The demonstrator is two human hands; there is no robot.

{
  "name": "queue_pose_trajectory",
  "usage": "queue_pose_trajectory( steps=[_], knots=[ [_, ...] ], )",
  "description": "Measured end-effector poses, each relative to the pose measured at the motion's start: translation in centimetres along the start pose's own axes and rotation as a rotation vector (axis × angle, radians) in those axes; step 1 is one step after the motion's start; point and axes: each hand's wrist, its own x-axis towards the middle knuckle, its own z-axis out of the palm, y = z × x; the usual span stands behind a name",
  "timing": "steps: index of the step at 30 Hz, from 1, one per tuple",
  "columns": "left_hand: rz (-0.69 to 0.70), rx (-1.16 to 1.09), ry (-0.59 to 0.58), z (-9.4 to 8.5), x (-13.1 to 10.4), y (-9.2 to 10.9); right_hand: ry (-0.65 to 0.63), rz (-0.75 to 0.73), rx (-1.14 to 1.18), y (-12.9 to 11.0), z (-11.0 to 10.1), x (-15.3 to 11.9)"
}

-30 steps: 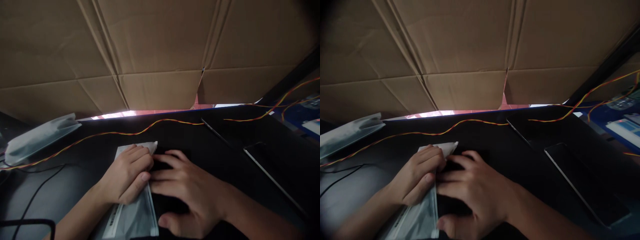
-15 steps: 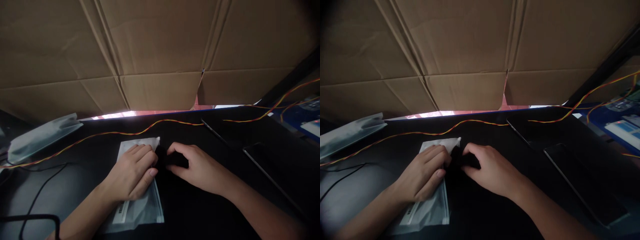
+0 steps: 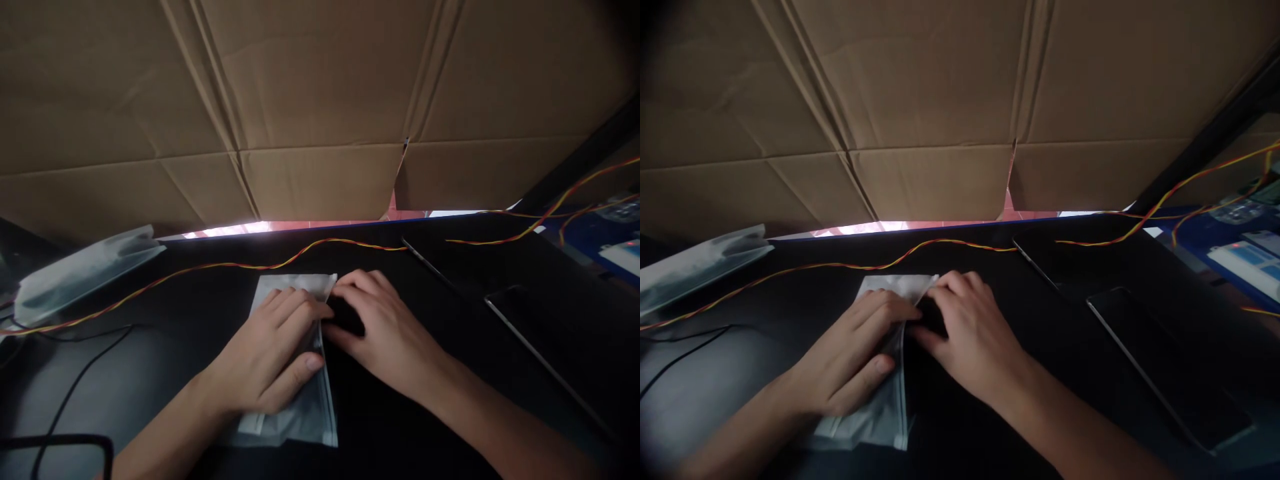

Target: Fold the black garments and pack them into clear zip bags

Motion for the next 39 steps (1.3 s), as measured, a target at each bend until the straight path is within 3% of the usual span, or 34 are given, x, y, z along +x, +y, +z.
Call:
queue_pose_trajectory(
  steps=[3,8,11,16,20,22,27,29,32,34,39],
  knots=[
    [-0.065,-0.006,-0.07,-1.4,-0.5,-1.2,0.067,-0.035,-0.046,1.0,-2.3,0.0],
    [-0.129,-0.004,-0.226,-2.3,-1.7,-3.1,-0.392,-0.25,0.068,1.2,-4.3,-0.4],
    [-0.145,-0.012,-0.297,-1.7,-2.2,-3.7,-0.458,-0.31,0.045,0.6,-3.0,-1.0],
    [-0.151,-0.023,-0.271,-0.7,-2.4,-3.6,-0.377,-0.352,-0.035,-0.5,0.8,-1.9],
    [-0.127,-0.023,-0.199,-0.4,-1.8,-2.5,-0.22,-0.246,-0.051,-1.2,2.8,-2.0],
    [-0.119,-0.025,-0.186,-0.3,-1.4,-1.8,-0.206,-0.265,-0.003,-1.1,2.8,-1.8],
    [-0.085,-0.064,-0.283,-0.3,-0.9,-0.8,-0.374,-0.51,0.163,-0.4,2.2,-1.1],
    [-0.063,-0.069,-0.307,-0.3,-0.8,-0.4,-0.335,-0.487,0.188,-0.7,2.7,-1.1],
    [-0.072,-0.037,-0.297,0.0,-0.5,0.5,-0.202,-0.325,0.201,-1.6,3.9,-1.0],
    [-0.091,-0.011,-0.273,0.4,-0.2,1.1,-0.178,-0.238,0.209,-1.9,4.4,-0.9],
    [-0.09,-0.066,-0.233,0.1,-0.3,0.4,-0.297,-0.383,0.238,-0.8,2.5,-0.7]
  ],
)
